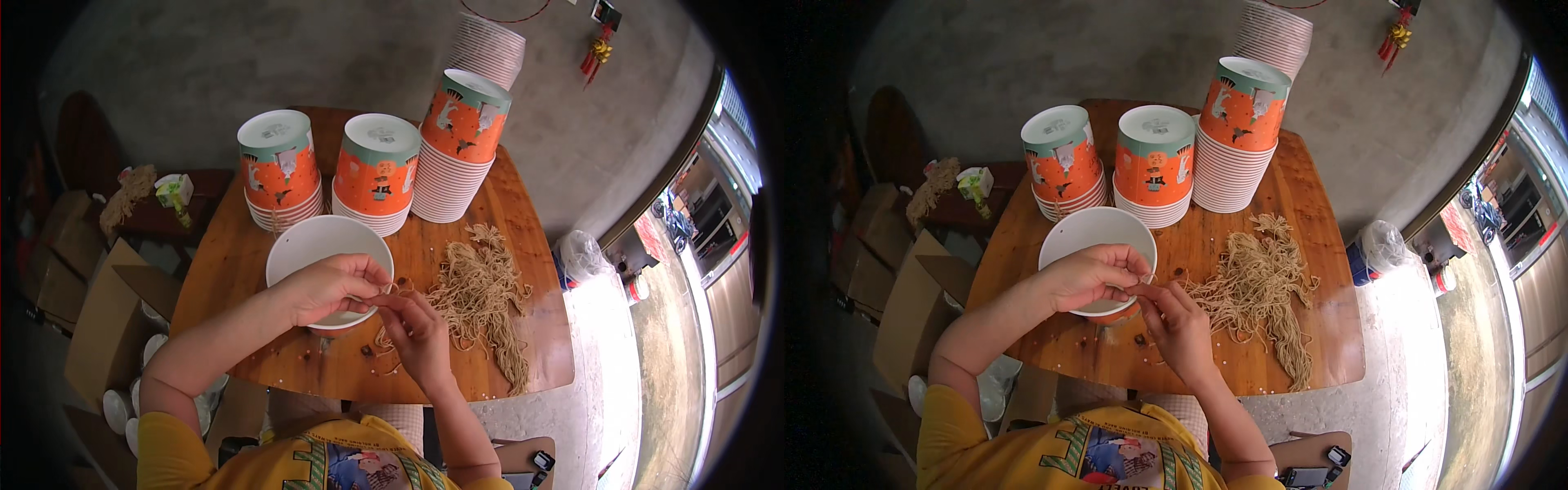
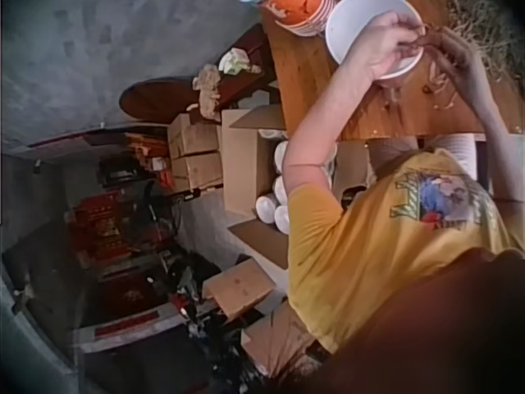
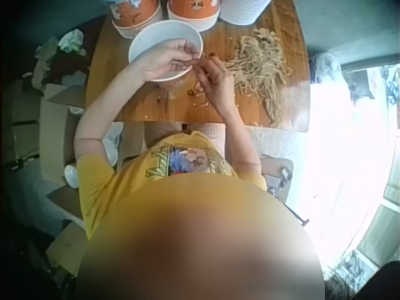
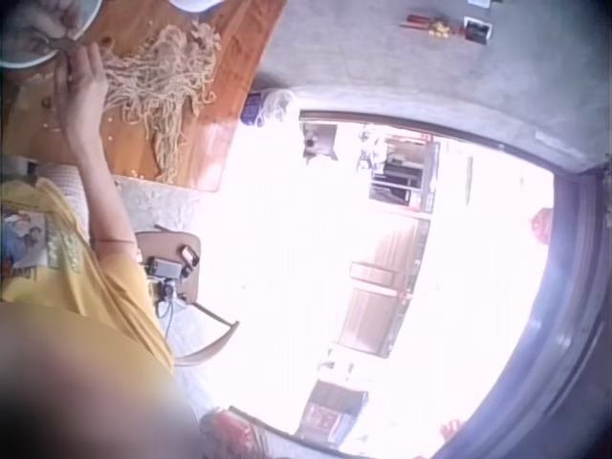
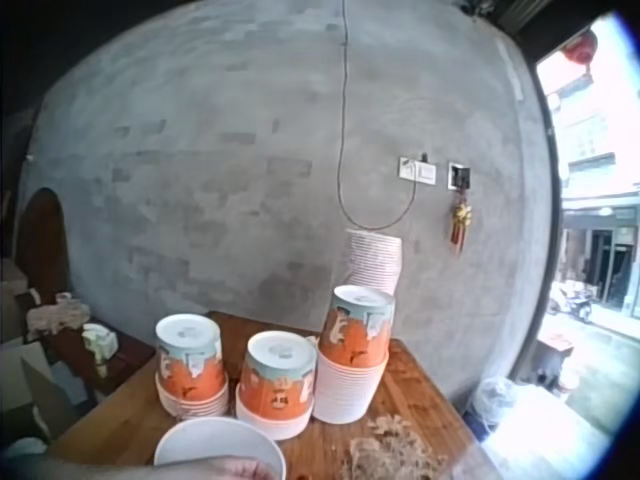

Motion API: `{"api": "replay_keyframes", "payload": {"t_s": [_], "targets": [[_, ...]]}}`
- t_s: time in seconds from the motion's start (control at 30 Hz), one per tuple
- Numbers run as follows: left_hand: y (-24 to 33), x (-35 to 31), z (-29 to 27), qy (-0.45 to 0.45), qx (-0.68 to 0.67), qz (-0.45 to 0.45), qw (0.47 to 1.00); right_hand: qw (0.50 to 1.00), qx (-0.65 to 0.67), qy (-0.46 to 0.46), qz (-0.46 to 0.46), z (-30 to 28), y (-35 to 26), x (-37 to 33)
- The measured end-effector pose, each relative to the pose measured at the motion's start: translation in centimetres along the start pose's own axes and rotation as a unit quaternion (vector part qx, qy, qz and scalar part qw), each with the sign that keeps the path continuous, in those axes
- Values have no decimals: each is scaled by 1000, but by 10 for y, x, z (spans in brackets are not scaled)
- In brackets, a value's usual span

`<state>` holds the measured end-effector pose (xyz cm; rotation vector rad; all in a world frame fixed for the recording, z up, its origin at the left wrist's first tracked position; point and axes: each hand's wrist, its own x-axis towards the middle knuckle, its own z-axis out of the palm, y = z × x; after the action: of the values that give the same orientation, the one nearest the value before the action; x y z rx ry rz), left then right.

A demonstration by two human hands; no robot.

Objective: The person is manually threading and tying thin yellow strings through the pre-made holes of decorative paper buckets.

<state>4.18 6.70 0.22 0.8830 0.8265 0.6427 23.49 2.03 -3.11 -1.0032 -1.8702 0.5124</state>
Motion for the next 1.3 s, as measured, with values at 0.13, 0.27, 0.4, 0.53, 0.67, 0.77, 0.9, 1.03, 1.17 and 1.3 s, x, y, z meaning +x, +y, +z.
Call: {"api": "replay_keyframes", "payload": {"t_s": [0.13,0.27,0.4,0.53,0.67,0.77,0.9,1.03,1.17,1.3], "targets": [[-5,3,-1,7,102,79,992,921,337,7,193,-5,8,-6],[-9,1,8,72,290,176,938,885,410,30,217,-14,16,1],[-8,-2,17,81,329,218,915,962,212,9,174,-13,7,11],[-6,-4,17,76,340,222,911,991,35,17,131,-6,-7,16],[-9,-3,13,66,348,240,904,989,41,27,138,-2,-6,16],[-6,-7,17,84,400,266,873,988,77,46,123,5,4,13],[-10,-8,11,101,439,281,848,983,102,45,142,8,1,11],[-6,-10,14,111,450,263,846,980,112,36,160,7,5,9],[-7,-7,14,116,450,256,848,969,176,36,167,10,12,5],[-7,-9,14,122,455,252,845,975,158,31,155,10,6,7]]}}
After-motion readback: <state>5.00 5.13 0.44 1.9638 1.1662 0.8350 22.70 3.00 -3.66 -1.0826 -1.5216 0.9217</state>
